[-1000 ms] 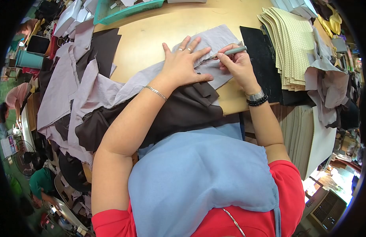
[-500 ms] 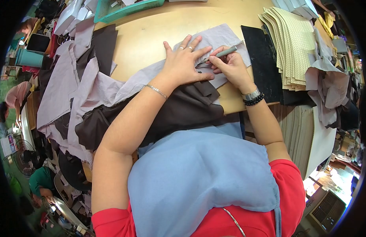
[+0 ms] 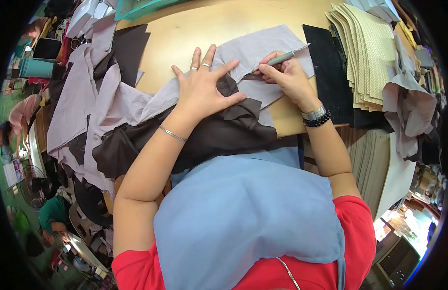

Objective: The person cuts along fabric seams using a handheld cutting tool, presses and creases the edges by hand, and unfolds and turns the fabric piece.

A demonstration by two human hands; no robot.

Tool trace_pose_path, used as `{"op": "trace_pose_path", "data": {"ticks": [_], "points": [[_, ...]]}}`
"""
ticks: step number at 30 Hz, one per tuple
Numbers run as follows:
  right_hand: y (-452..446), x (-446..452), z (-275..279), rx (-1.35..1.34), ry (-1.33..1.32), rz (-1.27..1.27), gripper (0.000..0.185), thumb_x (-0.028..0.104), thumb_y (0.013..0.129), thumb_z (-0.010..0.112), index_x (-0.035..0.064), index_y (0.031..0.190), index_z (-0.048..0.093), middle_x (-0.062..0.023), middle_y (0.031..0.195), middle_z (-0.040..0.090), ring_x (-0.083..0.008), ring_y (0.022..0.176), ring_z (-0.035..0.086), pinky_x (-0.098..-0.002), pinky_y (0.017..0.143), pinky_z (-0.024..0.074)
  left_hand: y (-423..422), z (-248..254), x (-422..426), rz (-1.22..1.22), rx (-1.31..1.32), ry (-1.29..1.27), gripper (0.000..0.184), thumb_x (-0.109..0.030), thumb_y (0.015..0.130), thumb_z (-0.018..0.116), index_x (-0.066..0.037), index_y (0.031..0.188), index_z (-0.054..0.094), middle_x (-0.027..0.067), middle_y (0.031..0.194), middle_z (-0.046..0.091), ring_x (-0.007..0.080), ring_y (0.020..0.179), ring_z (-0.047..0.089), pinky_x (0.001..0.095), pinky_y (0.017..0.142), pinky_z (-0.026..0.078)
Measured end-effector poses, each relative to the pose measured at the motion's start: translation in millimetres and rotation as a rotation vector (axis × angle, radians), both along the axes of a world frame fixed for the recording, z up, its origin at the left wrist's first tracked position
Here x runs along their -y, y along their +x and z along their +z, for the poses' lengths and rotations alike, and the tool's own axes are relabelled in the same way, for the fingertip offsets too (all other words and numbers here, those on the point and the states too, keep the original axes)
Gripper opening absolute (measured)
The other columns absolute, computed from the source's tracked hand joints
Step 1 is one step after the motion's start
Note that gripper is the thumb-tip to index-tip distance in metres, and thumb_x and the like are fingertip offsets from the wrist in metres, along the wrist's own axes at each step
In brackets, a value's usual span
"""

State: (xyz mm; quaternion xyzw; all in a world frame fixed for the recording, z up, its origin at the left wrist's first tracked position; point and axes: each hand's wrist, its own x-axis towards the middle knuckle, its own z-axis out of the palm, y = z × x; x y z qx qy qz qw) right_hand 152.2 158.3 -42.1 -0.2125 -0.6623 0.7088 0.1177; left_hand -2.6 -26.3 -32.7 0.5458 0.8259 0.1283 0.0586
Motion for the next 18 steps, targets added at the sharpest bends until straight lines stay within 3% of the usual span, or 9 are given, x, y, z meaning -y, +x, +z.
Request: {"op": "trace_pose_path", "data": {"ticks": [3, 6, 9, 13, 18], "points": [[0.6, -2.7, 0.9, 0.012, 0.014, 0.041, 0.012, 0.017, 0.095, 0.067, 0.0064, 0.099, 0.064, -0.0049, 0.092, 0.071, -0.0074, 0.082, 0.063, -0.0213, 0.076, 0.0489, 0.1, -0.8, -0.3, 0.000, 0.001, -0.001, 0.079, -0.071, 0.066, 0.073, -0.041, 0.137, 0.057, 0.0131, 0.161, 0.028, 0.0425, 0.148, 0.021, 0.0831, 0.100, 0.012], [4.0, -3.6, 11.2, 0.027, -0.197, 0.168, 0.010, 0.015, 0.095, 0.065, 0.0072, 0.098, 0.061, -0.0052, 0.092, 0.070, -0.0094, 0.083, 0.063, -0.0228, 0.078, 0.0492, 0.7, -1.6, -0.2, 0.005, 0.009, 0.006, 0.080, -0.071, 0.066, 0.074, -0.040, 0.137, 0.056, 0.0131, 0.161, 0.027, 0.0424, 0.148, 0.021, 0.0829, 0.101, 0.012], [8.1, 2.1, 10.2, -0.064, -0.396, 0.079, 0.009, 0.013, 0.094, 0.064, 0.0079, 0.098, 0.058, -0.0061, 0.094, 0.068, -0.0121, 0.088, 0.064, -0.0271, 0.083, 0.0512, 0.6, 0.3, -0.9, 0.005, 0.000, -0.018, 0.082, -0.071, 0.067, 0.074, -0.039, 0.140, 0.054, 0.0127, 0.160, 0.028, 0.0426, 0.148, 0.021, 0.0821, 0.101, 0.012], [8.3, 2.8, -7.5, -0.240, -0.381, -0.116, 0.010, 0.014, 0.096, 0.064, 0.0062, 0.099, 0.058, -0.0063, 0.096, 0.068, -0.0148, 0.091, 0.067, -0.0321, 0.088, 0.0564, -2.0, -10.4, 3.5, -0.034, 0.080, 0.205, 0.058, -0.053, 0.071, 0.079, -0.030, 0.122, 0.066, 0.0109, 0.158, 0.035, 0.0397, 0.147, 0.025, 0.0805, 0.103, 0.012], [17.2, -12.5, -11.6, -0.194, -0.265, -0.151, 0.008, 0.011, 0.096, 0.063, 0.0051, 0.100, 0.058, -0.0074, 0.097, 0.068, -0.0151, 0.089, 0.068, -0.0324, 0.086, 0.0580, -10.1, -15.1, 20.2, -0.176, 0.192, 0.396, 0.022, -0.029, 0.077, 0.077, -0.021, 0.095, 0.069, 0.0038, 0.144, 0.053, 0.0289, 0.141, 0.041, 0.0778, 0.106, 0.010]]}}
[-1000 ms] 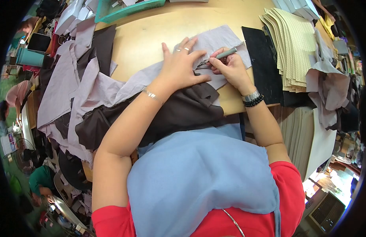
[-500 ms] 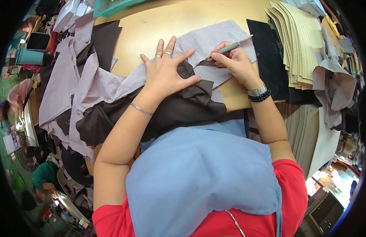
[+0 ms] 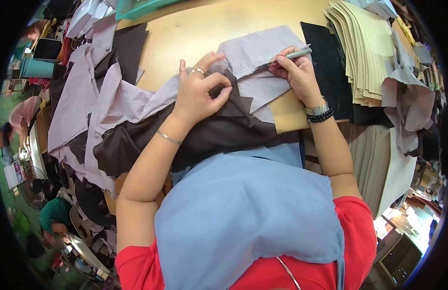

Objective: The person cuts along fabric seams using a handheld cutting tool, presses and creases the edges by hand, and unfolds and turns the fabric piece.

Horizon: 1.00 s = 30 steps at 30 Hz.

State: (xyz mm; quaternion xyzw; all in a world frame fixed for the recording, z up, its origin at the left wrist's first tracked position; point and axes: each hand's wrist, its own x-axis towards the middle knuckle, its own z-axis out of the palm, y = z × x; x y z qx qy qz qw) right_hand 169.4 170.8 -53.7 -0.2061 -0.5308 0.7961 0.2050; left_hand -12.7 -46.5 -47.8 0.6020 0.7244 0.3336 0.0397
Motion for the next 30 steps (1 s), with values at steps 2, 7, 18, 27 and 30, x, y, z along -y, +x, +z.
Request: {"op": "trace_pose_path", "data": {"ticks": [2, 7, 18, 27, 30], "points": [[1.1, -4.9, 3.1, -0.001, -0.027, 0.015, 0.008, 0.011, 0.096, 0.063, 0.0050, 0.099, 0.058, -0.0068, 0.097, 0.068, -0.0143, 0.089, 0.067, -0.0311, 0.087, 0.0579, 0.5, 3.1, 2.1, -0.057, -0.027, -0.032, 0.019, -0.030, 0.079, 0.077, -0.022, 0.094, 0.071, -0.0017, 0.130, 0.060, 0.0256, 0.134, 0.048, 0.0760, 0.107, 0.009], [0.1, -4.0, 2.3, 0.023, 0.034, 0.025, 0.009, 0.012, 0.096, 0.064, 0.0050, 0.099, 0.059, -0.0055, 0.097, 0.067, -0.0125, 0.090, 0.067, -0.0292, 0.086, 0.0577, 10.6, 17.5, -4.4, 0.015, -0.083, -0.081, 0.016, -0.036, 0.079, 0.078, -0.024, 0.089, 0.074, -0.0082, 0.103, 0.065, 0.0214, 0.121, 0.056, 0.0703, 0.111, 0.007], [0.3, -2.3, 2.3, 0.039, 0.075, 0.022, 0.009, 0.011, 0.096, 0.064, 0.0048, 0.100, 0.060, -0.0047, 0.098, 0.068, -0.0112, 0.089, 0.067, -0.0281, 0.085, 0.0577, -4.5, 11.3, 1.6, -0.091, -0.061, 0.070, 0.019, -0.020, 0.079, 0.072, -0.017, 0.065, 0.060, -0.0108, 0.095, 0.067, 0.0134, 0.105, 0.062, 0.0674, 0.113, 0.008], [0.2, -1.8, 2.7, 0.028, 0.053, 0.010, 0.009, 0.009, 0.095, 0.065, 0.0037, 0.100, 0.060, -0.0048, 0.098, 0.067, -0.0116, 0.089, 0.066, -0.0276, 0.085, 0.0576, -5.9, 15.8, 10.9, -0.112, -0.013, -0.047, 0.018, -0.029, 0.080, 0.075, -0.016, 0.073, 0.065, -0.0031, 0.065, 0.060, 0.0166, 0.072, 0.065, 0.0565, 0.118, 0.014], [0.0, -1.0, 2.3, 0.031, 0.094, 0.009, 0.008, 0.008, 0.095, 0.065, 0.0032, 0.099, 0.060, -0.0055, 0.097, 0.067, -0.0116, 0.089, 0.066, -0.0270, 0.085, 0.0572, 1.7, 23.2, -6.0, 0.028, -0.047, -0.207, 0.022, -0.038, 0.083, 0.075, -0.018, 0.088, 0.070, -0.0030, 0.073, 0.063, 0.0176, 0.073, 0.061, 0.0561, 0.118, 0.012]]}}
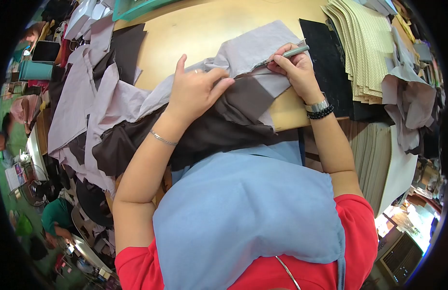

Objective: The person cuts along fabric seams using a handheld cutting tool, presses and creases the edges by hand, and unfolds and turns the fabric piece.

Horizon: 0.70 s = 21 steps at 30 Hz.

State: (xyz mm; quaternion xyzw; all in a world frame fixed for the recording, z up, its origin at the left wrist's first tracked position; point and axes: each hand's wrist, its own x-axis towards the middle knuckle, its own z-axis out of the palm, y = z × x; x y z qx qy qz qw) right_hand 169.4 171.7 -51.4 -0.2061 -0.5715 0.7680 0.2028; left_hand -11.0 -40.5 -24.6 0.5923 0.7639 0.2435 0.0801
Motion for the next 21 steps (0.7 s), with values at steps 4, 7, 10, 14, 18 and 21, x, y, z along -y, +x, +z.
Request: {"op": "trace_pose_path", "data": {"ticks": [4, 7, 10, 14, 18, 21], "points": [[0.6, 3.2, 1.4, 0.010, 0.047, -0.001, 0.008, 0.007, 0.094, 0.066, 0.0026, 0.098, 0.060, -0.0064, 0.096, 0.067, -0.0115, 0.088, 0.066, -0.0257, 0.083, 0.0562, 6.4, 2.6, -12.5, 0.030, -0.146, -0.013, 0.044, -0.051, 0.075, 0.078, -0.030, 0.113, 0.071, 0.0052, 0.119, 0.061, 0.0245, 0.112, 0.056, 0.0697, 0.111, 0.014], [0.6, 4.4, 2.4, 0.007, 0.107, 0.000, 0.009, 0.006, 0.093, 0.067, 0.0021, 0.098, 0.060, -0.0065, 0.095, 0.067, -0.0113, 0.088, 0.066, -0.0250, 0.081, 0.0549, 5.9, -3.8, -13.8, 0.077, -0.135, -0.065, 0.061, -0.057, 0.067, 0.080, -0.036, 0.123, 0.067, 0.0128, 0.149, 0.043, 0.0342, 0.139, 0.036, 0.0787, 0.105, 0.014], [0.2, 6.5, 1.5, 0.005, 0.145, 0.003, 0.010, 0.005, 0.092, 0.067, 0.0015, 0.098, 0.060, -0.0063, 0.094, 0.068, -0.0108, 0.087, 0.065, -0.0247, 0.080, 0.0536, 1.6, 1.0, -11.8, 0.070, -0.044, -0.196, 0.072, -0.061, 0.062, 0.081, -0.039, 0.128, 0.064, 0.0176, 0.159, 0.030, 0.0405, 0.149, 0.020, 0.0821, 0.102, 0.011], [-1.2, 7.7, -0.2, 0.014, 0.208, 0.009, 0.010, 0.005, 0.092, 0.067, 0.0009, 0.097, 0.060, -0.0059, 0.093, 0.067, -0.0102, 0.087, 0.065, -0.0245, 0.080, 0.0527, 2.6, 2.6, -10.9, 0.074, -0.005, -0.191, 0.074, -0.064, 0.062, 0.079, -0.038, 0.129, 0.064, 0.0200, 0.158, 0.029, 0.0409, 0.149, 0.018, 0.0812, 0.104, 0.011], [-1.2, 11.1, 2.5, 0.011, 0.267, 0.003, 0.010, 0.004, 0.092, 0.067, 0.0009, 0.098, 0.060, -0.0055, 0.093, 0.067, -0.0100, 0.087, 0.065, -0.0240, 0.080, 0.0525, 10.1, -7.1, -16.4, 0.172, -0.001, -0.162, 0.068, -0.063, 0.067, 0.077, -0.037, 0.128, 0.064, 0.0192, 0.158, 0.030, 0.0395, 0.149, 0.019, 0.0806, 0.105, 0.010], [0.8, 11.0, 2.5, -0.014, 0.217, -0.020, 0.009, 0.004, 0.092, 0.067, 0.0011, 0.098, 0.060, -0.0053, 0.093, 0.067, -0.0096, 0.088, 0.065, -0.0236, 0.080, 0.0523, 15.4, -16.1, -19.4, 0.238, 0.032, -0.089, 0.056, -0.055, 0.072, 0.077, -0.035, 0.124, 0.068, 0.0172, 0.158, 0.033, 0.0378, 0.150, 0.018, 0.0801, 0.105, 0.005]]}}
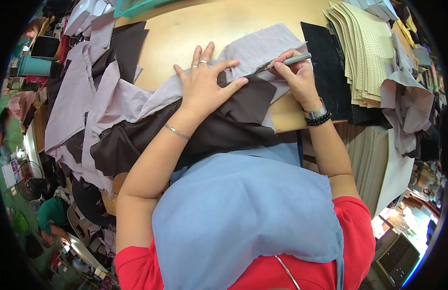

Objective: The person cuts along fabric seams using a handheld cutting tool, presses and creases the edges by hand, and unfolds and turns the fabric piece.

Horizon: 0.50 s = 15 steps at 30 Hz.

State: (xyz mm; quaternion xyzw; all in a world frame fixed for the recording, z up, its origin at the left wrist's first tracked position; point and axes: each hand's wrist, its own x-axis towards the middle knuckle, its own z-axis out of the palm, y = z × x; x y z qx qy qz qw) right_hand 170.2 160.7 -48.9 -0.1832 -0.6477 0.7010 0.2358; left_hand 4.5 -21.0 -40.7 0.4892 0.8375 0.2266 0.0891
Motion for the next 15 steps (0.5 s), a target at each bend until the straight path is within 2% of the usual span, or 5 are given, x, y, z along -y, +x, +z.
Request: {"op": "trace_pose_path", "data": {"ticks": [3, 9, 15], "points": [[1.1, -1.0, -2.6, -0.001, -0.025, -0.001, 0.009, 0.004, 0.092, 0.066, 0.0011, 0.098, 0.060, -0.0054, 0.094, 0.068, -0.0093, 0.089, 0.065, -0.0233, 0.080, 0.0521, 2.7, 3.8, 0.8, 0.003, 0.003, -0.013, 0.056, -0.053, 0.070, 0.079, -0.035, 0.122, 0.068, 0.0150, 0.158, 0.032, 0.0373, 0.150, 0.018, 0.0803, 0.105, 0.005], [-0.5, 1.8, 0.5, 0.033, 0.043, 0.016, 0.009, 0.004, 0.091, 0.068, 0.0012, 0.097, 0.061, -0.0048, 0.094, 0.068, -0.0087, 0.088, 0.064, -0.0226, 0.079, 0.0515, -2.4, 9.0, 3.7, -0.061, 0.056, -0.095, 0.072, -0.049, 0.061, 0.082, -0.038, 0.130, 0.061, 0.0178, 0.161, 0.024, 0.0388, 0.151, 0.010, 0.0807, 0.104, 0.004], [-5.0, 15.1, 7.2, 0.064, 0.057, 0.050, 0.009, 0.006, 0.091, 0.069, 0.0018, 0.096, 0.063, -0.0031, 0.091, 0.068, -0.0059, 0.083, 0.063, -0.0207, 0.073, 0.0506, -3.9, 12.5, 5.6, -0.100, 0.070, -0.107, 0.079, -0.052, 0.061, 0.082, -0.039, 0.135, 0.058, 0.0210, 0.161, 0.022, 0.0414, 0.151, 0.008, 0.0803, 0.105, 0.002]]}}
